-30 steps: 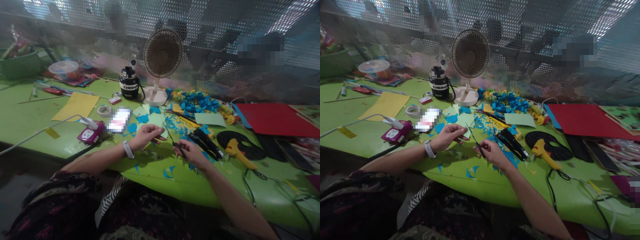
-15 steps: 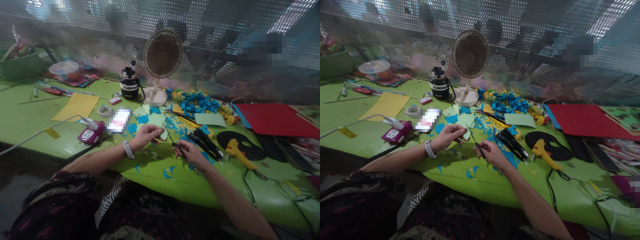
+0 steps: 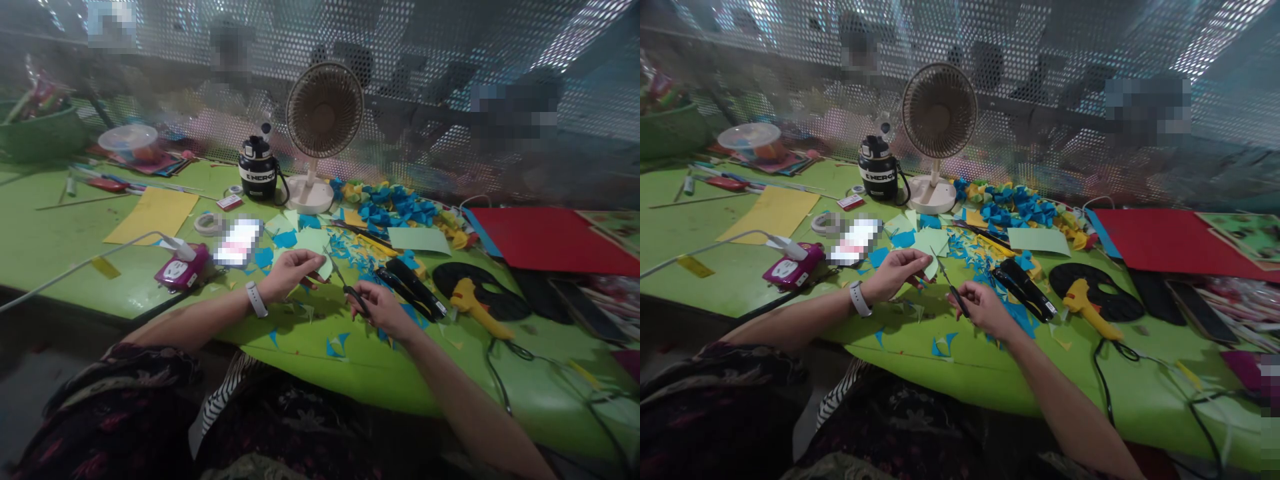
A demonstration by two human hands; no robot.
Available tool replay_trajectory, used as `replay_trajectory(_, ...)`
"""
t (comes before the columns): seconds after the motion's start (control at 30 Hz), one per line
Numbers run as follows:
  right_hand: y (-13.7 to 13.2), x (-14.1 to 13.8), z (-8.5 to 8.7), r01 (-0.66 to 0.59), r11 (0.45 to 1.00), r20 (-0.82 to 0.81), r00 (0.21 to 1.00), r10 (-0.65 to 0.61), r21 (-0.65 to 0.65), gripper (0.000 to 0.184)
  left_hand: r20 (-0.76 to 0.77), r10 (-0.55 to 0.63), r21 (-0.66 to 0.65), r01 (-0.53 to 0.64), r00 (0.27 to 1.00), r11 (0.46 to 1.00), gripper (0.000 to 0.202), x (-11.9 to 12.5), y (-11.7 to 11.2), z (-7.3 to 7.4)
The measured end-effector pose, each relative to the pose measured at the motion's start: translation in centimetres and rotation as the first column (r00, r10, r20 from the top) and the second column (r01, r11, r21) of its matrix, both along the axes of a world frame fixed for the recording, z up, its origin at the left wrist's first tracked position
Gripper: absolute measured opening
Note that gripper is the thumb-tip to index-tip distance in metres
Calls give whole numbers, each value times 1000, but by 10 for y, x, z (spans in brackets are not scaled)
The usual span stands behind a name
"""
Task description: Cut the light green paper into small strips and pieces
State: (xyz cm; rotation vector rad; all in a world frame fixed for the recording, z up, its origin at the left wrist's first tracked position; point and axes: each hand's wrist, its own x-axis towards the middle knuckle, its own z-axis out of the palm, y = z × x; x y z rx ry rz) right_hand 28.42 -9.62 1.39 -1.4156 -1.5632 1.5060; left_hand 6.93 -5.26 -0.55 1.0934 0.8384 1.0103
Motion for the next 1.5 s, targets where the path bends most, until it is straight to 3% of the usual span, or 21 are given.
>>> replay_trajectory(0.17, 0, 0, 2, 6, 999, 15, 1000, -7, 51, 53, 38, 3, -9, -3, 999, 1000, 37, 0, -1, 0)
replay_trajectory(0.3, 1, 0, 1, 84, 994, -11, 996, -84, 72, 53, 70, 0, -41, 3, 998, 999, 36, 1, 0, -1)
replay_trajectory(0.5, 7, 2, -5, 190, 976, -69, 981, -184, 102, 53, 138, -38, -265, 74, 990, 961, 34, 4, 0, 2)
replay_trajectory(0.6, 9, 1, -7, 189, 976, -39, 982, -186, 106, 53, 168, -40, -290, 89, 985, 953, 33, 4, -1, 2)
replay_trajectory(0.8, 13, 5, -13, 197, 966, 47, 977, -208, 166, 55, 152, -93, -223, 125, 984, 967, 21, 1, -4, 1)
replay_trajectory(0.9, 15, 8, -19, 148, 947, 148, 969, -196, 286, 51, 146, -154, -212, 183, 977, 960, 25, 1, -5, -2)
replay_trajectory(1.03, 17, 11, -28, 33, 883, 396, 886, -242, 467, 34, 100, -261, -155, 274, 960, 949, 35, 2, -3, -14)
replay_trajectory(1.2, 22, 15, -33, 12, 881, 514, 809, -287, 472, 21, -50, -329, -26, 328, 943, 944, 36, 2, -5, -24)
replay_trajectory(1.37, 25, 18, -32, 5, 894, 591, 748, -300, 447, 20, -366, -275, 169, 355, 889, 920, 43, 2, -14, -12)
replay_trajectory(1.5, 25, 17, -30, -59, 865, 664, 668, -337, 498, 18, -469, -208, 230, 346, 858, 910, 41, 0, -19, 1)
